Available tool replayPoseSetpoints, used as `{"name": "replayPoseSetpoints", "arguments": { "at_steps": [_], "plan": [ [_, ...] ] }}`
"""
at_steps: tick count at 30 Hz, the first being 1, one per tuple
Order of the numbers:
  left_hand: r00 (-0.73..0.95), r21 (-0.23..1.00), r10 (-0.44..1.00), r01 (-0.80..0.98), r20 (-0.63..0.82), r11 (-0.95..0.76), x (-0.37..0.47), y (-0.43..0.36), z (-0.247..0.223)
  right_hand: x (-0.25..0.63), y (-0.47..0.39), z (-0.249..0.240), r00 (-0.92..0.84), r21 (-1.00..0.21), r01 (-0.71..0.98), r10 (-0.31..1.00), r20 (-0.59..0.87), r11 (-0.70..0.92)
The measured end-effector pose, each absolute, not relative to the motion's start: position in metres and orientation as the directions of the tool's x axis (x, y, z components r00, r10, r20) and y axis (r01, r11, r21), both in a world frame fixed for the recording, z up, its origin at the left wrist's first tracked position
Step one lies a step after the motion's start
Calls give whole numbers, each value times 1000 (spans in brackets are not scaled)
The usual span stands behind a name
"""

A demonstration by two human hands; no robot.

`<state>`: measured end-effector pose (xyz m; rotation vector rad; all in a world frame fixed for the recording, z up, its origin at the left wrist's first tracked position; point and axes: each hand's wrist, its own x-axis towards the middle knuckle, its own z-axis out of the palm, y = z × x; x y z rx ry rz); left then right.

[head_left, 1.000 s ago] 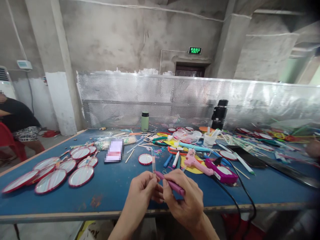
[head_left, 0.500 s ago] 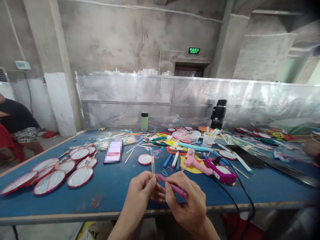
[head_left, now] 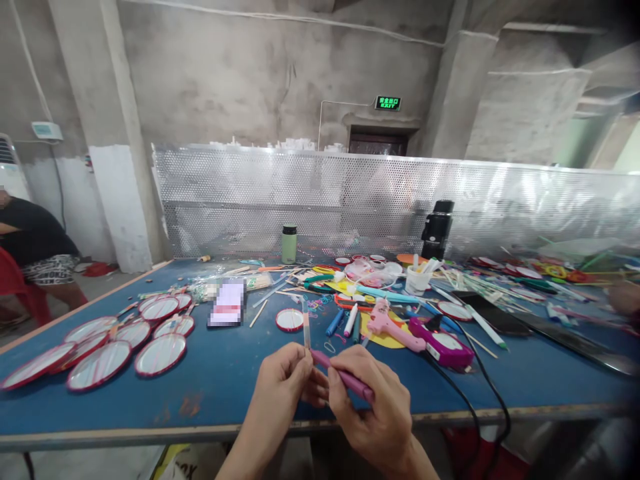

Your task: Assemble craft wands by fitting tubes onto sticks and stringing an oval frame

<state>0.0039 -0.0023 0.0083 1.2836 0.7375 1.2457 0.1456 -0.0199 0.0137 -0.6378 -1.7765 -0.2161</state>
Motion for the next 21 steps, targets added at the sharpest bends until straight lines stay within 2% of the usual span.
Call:
{"name": "replayPoseSetpoints", "arguments": {
  "at_steps": [5, 21],
  "plan": [
    [229, 953, 949, -258, 218, -157, 4, -3, 10, 143, -22, 15, -218, -146, 527, 299, 929, 837],
    [242, 956, 947, -253, 212, -149, 4, -1, 5, 148, -21, 14, -187, -176, 533, 318, 930, 828]
  ]
}}
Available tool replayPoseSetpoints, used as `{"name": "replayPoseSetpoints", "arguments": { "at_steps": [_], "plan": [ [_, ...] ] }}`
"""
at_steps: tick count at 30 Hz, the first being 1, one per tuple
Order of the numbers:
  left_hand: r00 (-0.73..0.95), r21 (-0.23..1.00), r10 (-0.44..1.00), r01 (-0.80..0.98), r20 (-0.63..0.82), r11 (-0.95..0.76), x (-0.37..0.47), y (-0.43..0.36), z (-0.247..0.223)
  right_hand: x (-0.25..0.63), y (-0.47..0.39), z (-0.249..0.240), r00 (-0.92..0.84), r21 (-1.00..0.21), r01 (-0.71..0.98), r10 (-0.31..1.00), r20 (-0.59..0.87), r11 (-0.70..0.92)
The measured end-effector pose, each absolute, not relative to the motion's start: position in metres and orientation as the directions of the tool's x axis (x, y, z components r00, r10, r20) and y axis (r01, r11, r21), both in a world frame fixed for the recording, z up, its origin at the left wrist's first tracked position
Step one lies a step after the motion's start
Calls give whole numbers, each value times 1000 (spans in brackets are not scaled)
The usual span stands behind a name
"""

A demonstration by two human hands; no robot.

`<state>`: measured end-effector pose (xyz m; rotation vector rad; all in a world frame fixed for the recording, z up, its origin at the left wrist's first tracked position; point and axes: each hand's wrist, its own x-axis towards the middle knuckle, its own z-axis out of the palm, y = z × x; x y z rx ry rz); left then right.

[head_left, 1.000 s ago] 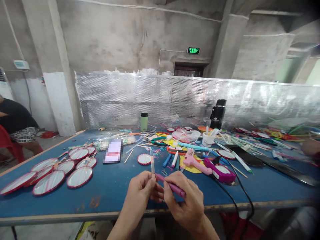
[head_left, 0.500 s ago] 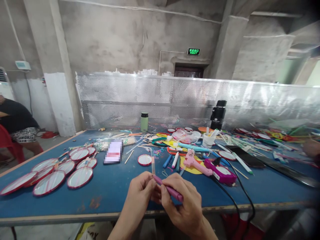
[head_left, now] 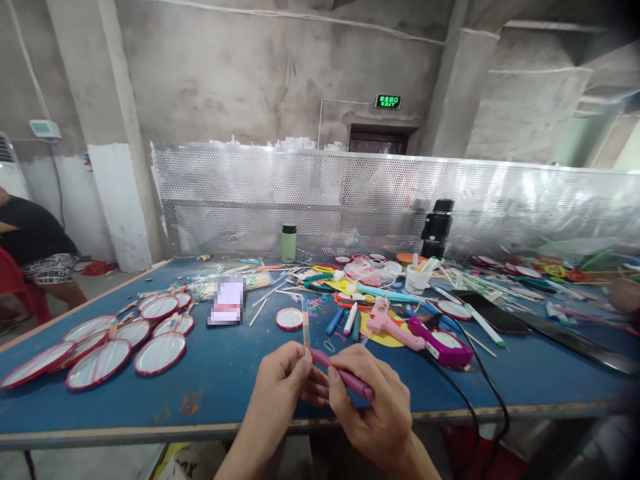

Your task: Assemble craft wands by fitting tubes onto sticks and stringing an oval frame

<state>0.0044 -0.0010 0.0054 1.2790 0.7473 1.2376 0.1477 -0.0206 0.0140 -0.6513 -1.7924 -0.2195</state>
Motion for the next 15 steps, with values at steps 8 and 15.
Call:
{"name": "replayPoseSetpoints", "arguments": {
  "at_steps": [8, 15],
  "plan": [
    [261, 957, 942, -249, 213, -147, 4, 0, 5, 147, -19, 12, -165, -181, 537, 313, 935, 824],
    [238, 955, 945, -246, 224, -165, 4, -2, 5, 145, -22, 14, -189, -180, 523, 319, 929, 833]
  ]
}}
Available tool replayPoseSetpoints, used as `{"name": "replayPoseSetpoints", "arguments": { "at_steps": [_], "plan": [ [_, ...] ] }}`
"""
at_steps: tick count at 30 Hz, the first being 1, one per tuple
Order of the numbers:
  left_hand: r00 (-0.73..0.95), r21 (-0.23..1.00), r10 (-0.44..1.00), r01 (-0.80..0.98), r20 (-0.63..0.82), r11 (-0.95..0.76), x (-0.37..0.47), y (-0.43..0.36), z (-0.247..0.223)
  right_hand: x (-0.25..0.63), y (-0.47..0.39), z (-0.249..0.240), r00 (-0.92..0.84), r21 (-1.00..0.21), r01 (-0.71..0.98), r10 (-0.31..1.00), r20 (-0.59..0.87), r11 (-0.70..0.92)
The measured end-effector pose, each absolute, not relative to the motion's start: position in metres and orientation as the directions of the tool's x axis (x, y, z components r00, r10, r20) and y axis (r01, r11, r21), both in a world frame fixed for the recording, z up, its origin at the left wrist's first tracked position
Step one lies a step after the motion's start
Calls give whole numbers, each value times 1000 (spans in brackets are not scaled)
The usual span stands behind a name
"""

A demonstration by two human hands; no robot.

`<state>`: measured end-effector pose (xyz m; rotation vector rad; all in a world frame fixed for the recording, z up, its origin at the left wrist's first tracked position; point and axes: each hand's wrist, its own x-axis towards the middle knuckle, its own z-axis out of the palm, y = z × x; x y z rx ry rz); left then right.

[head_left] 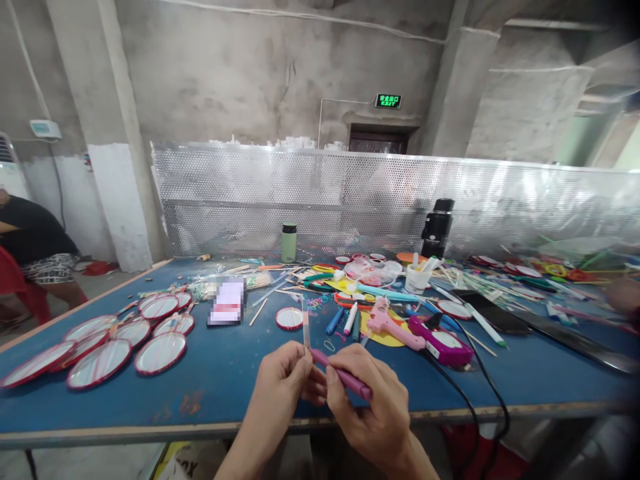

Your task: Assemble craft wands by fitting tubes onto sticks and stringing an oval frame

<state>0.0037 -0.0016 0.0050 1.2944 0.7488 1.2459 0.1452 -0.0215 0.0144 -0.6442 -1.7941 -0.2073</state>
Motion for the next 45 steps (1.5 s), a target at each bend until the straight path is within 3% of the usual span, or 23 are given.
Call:
{"name": "replayPoseSetpoints", "arguments": {
  "at_steps": [45],
  "plan": [
    [230, 952, 955, -281, 188, -120, 5, -1, 10, 141, -15, 17, -162, -198, 522, 325, 932, 830]
  ]
}}
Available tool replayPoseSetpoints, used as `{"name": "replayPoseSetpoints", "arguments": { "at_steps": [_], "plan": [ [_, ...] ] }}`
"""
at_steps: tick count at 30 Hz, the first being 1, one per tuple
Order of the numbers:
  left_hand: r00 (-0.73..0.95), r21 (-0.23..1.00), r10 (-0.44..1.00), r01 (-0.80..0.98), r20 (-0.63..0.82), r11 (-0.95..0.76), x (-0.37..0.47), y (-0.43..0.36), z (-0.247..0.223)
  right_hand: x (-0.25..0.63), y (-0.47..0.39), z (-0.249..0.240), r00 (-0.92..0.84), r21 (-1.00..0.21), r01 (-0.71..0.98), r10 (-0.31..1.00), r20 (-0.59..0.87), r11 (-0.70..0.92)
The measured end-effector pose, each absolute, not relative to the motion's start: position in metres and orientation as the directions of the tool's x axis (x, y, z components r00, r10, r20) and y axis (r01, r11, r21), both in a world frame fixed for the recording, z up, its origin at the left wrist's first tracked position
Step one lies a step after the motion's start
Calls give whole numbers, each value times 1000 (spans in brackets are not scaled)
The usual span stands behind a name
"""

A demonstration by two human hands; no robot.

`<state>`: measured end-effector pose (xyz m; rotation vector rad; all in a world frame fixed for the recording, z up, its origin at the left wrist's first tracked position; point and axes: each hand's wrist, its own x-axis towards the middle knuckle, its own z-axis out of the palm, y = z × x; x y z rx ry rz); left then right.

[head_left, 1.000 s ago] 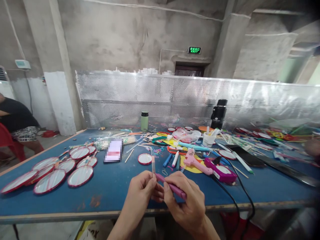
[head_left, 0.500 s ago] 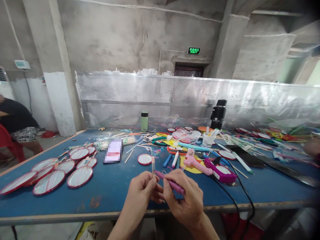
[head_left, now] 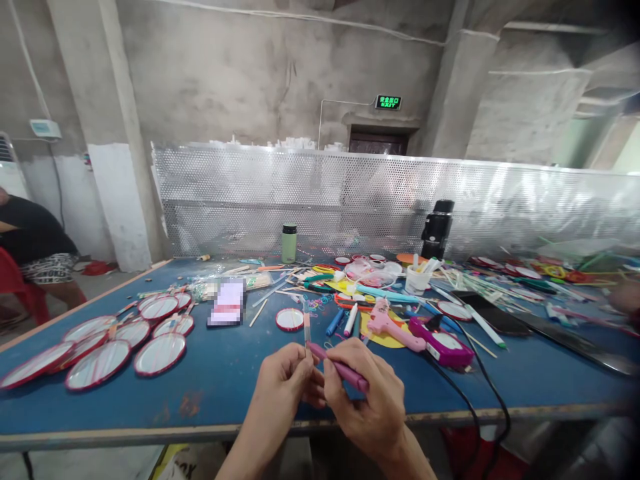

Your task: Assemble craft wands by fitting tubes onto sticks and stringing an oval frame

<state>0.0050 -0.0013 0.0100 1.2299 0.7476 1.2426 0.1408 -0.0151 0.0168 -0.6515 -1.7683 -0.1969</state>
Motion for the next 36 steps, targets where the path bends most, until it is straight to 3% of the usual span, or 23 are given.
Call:
{"name": "replayPoseSetpoints", "arguments": {
  "at_steps": [36],
  "plan": [
    [236, 950, 948, -279, 211, -142, 5, -1, 7, 145, -16, 16, -163, -181, 553, 319, 934, 813]
  ]
}}
